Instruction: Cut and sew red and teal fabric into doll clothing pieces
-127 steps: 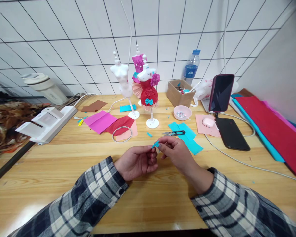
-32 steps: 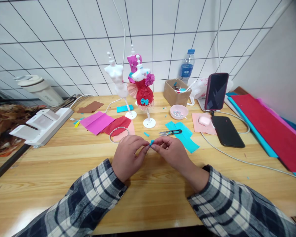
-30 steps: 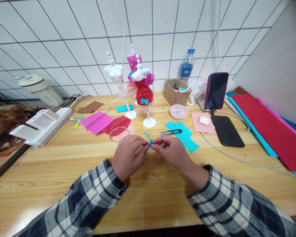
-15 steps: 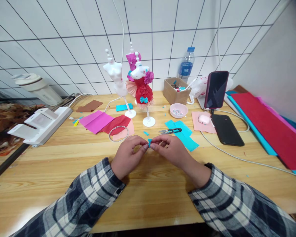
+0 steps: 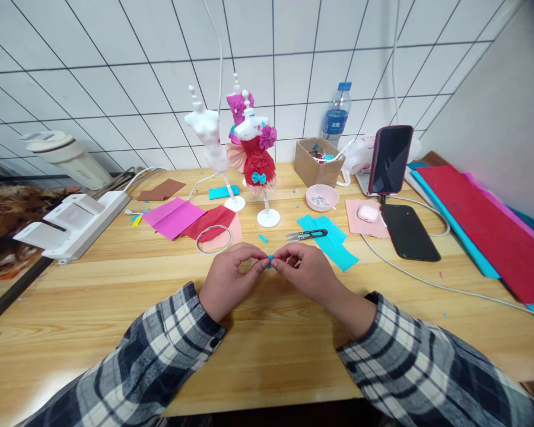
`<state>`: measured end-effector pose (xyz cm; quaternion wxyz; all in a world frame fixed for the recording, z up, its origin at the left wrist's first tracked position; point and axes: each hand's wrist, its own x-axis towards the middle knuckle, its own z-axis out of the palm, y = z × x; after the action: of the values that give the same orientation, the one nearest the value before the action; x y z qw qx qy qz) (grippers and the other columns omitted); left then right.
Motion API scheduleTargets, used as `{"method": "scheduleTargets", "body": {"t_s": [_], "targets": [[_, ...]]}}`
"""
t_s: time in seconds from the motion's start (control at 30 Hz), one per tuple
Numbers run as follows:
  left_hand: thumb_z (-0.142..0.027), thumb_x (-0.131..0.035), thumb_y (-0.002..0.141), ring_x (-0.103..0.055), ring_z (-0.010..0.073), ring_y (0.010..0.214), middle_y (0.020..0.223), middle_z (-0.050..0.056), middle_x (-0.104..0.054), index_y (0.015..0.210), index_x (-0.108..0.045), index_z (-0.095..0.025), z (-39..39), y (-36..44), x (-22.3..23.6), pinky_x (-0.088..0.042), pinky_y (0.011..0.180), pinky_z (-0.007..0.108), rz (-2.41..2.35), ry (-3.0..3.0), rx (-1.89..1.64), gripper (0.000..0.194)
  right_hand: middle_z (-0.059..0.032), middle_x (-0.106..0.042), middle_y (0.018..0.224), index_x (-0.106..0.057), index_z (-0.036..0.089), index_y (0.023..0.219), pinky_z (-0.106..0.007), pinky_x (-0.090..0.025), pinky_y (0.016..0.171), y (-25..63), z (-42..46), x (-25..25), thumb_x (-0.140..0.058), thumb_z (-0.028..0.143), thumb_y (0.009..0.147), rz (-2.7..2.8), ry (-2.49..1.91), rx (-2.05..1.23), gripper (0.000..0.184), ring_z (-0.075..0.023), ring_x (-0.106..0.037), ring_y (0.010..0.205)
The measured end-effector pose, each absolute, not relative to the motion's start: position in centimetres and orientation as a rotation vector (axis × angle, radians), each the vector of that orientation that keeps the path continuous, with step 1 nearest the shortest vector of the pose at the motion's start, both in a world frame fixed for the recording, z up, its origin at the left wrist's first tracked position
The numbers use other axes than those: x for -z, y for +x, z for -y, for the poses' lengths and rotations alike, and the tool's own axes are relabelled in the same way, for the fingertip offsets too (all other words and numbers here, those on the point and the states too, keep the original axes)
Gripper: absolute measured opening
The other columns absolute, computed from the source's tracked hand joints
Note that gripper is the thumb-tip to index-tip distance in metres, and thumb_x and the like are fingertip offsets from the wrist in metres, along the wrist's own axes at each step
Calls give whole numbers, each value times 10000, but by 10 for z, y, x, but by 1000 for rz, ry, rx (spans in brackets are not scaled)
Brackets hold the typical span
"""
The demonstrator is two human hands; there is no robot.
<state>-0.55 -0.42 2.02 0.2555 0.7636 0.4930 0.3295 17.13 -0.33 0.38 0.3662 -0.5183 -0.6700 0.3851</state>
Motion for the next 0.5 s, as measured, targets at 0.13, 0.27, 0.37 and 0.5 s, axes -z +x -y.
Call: {"method": "scheduleTargets", "body": {"t_s": [0.13,0.27,0.37,0.5], "targets": [[-341,-633,785,-628,205,795,823,59,-708,760,-697,-195,3,-4,-22,-477,752,323,-1339,1902,-872,161,4,-659,700,-672,203,749,-236,-414,539,171,3,-3,-632,258,750,1716,-1333,-974,69,-113,-537,574],[-364,-725,689,-612,180,687,733,36,-702,724,-699,-177,1,-3,-19,-467,648,284,-1345,1529,-878,193,1,-659,715,-676,206,760,-237,-426,554,171,4,-4,-634,262,751,1709,-1322,-926,70,-115,-546,588],[-381,-749,666,-564,136,599,683,11,-682,738,-692,-163,1,-3,-14,-416,570,245,-1289,1294,-872,237,0,-663,730,-670,204,760,-236,-428,555,170,5,-4,-627,268,758,1703,-1304,-938,77,-112,-542,585],[-402,-740,683,-495,100,539,641,-10,-641,785,-690,-154,1,-3,-10,-347,510,219,-1229,1148,-800,272,10,-649,700,-655,196,737,-223,-419,541,168,6,-4,-622,239,748,1704,-1304,-948,55,-102,-528,567]]}}
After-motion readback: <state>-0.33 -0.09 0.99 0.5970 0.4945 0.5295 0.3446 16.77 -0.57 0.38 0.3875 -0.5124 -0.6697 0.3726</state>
